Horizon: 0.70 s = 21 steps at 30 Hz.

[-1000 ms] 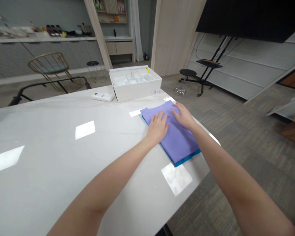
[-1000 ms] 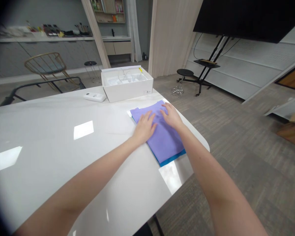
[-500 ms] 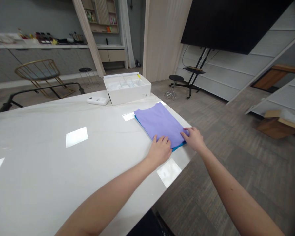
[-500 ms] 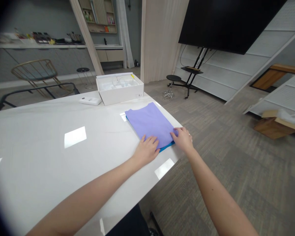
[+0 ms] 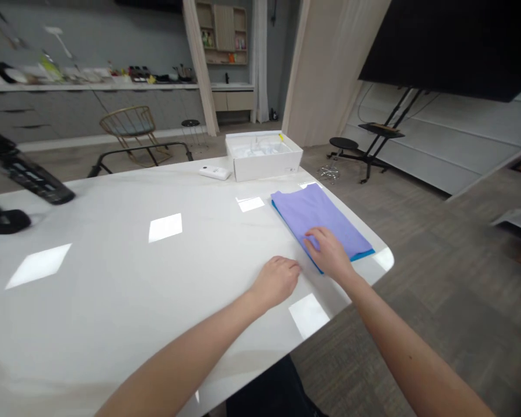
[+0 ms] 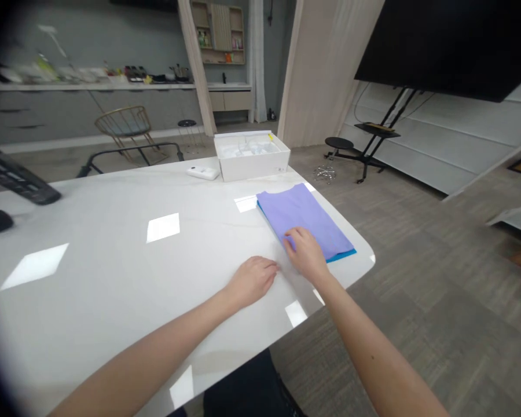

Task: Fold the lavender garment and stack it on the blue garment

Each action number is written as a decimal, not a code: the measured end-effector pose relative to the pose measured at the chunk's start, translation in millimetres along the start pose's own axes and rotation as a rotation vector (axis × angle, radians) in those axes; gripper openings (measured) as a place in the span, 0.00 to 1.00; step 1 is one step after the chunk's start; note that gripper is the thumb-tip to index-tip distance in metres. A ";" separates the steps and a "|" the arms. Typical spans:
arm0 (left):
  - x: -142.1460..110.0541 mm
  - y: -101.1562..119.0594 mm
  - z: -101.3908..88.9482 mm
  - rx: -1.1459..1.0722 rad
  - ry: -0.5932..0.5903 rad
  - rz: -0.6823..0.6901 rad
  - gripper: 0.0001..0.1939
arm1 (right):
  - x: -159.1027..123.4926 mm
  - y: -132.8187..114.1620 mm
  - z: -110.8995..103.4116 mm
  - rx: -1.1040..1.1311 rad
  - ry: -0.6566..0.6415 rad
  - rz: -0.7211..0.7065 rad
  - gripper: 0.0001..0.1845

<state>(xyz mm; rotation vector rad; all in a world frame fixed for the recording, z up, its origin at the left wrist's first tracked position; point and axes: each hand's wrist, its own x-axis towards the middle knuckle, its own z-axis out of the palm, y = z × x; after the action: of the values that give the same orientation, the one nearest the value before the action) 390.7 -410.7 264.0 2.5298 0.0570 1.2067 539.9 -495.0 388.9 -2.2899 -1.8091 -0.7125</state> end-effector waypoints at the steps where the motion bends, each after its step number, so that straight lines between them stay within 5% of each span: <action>1: -18.0 -13.3 -10.4 0.017 0.015 -0.047 0.13 | 8.9 -27.1 17.3 0.089 -0.067 -0.072 0.11; 7: -160.5 -117.9 -85.0 0.167 0.072 -0.498 0.11 | 51.2 -193.0 130.6 0.428 -0.392 -0.260 0.10; 15: -376.9 -269.1 -211.5 0.506 0.202 -1.139 0.17 | 89.5 -391.4 234.6 0.486 -0.527 -0.487 0.11; 21: -454.7 -382.2 -297.0 0.659 0.194 -1.350 0.21 | 119.0 -480.7 287.6 0.448 -0.520 -0.493 0.13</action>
<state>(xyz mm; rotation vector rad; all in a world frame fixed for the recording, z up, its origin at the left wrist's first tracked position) -85.1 -47.7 -23.8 1.8970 2.0544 0.8134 184.5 -149.2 102.4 -1.8448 -2.4784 0.2791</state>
